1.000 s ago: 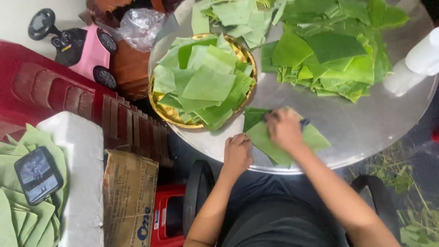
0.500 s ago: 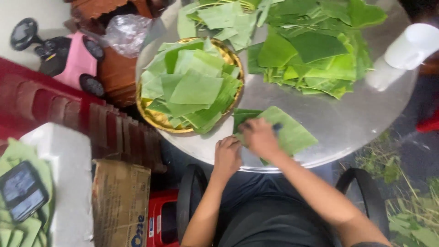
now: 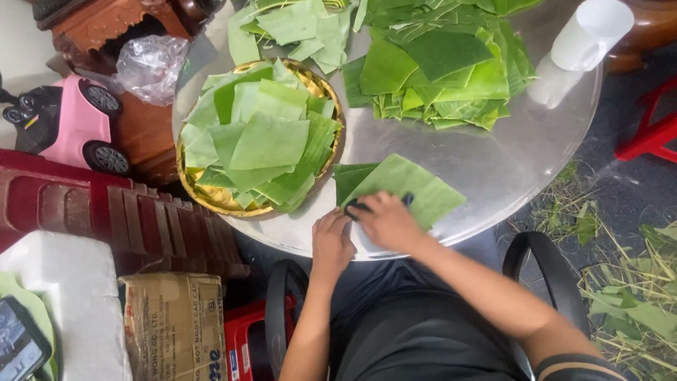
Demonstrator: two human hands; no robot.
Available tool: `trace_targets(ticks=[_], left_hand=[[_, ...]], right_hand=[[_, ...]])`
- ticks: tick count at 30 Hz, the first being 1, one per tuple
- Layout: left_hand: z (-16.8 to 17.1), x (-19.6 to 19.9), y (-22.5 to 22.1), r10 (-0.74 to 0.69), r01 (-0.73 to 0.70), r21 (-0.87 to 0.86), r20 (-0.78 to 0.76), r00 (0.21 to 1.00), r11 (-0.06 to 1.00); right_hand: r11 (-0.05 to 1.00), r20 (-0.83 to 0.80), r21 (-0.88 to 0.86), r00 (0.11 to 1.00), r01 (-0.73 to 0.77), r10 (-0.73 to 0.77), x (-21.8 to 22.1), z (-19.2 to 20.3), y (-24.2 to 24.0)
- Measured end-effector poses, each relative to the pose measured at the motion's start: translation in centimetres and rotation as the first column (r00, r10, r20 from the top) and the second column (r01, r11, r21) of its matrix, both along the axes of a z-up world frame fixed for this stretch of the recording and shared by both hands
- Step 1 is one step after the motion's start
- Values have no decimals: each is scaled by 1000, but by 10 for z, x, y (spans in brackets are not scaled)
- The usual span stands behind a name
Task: A person is cleaning banana leaves by wiping them with a cloth and stacking them in a tray on a metal table.
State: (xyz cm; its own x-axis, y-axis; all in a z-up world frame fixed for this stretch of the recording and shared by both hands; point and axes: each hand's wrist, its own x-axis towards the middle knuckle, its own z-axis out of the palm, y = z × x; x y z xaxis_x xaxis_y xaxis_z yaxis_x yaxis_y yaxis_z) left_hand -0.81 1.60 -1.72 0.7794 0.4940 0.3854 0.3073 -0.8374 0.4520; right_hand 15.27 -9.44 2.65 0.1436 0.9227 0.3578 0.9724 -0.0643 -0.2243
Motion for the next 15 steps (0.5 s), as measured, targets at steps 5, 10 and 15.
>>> trace_targets(ticks=[5, 10, 15], left_hand=[[0, -2, -6, 29, -29, -18, 0, 1000, 999], [0, 3, -6, 63, -63, -16, -13, 998, 998], [-10, 18, -3, 143, -143, -4, 12, 990, 990]], right_hand=[[959, 187, 32, 941, 281, -281, 79, -61, 14], [969, -135, 73, 965, 238, -227, 25, -21, -1], [991, 7, 98, 995, 95, -96, 23, -52, -35]])
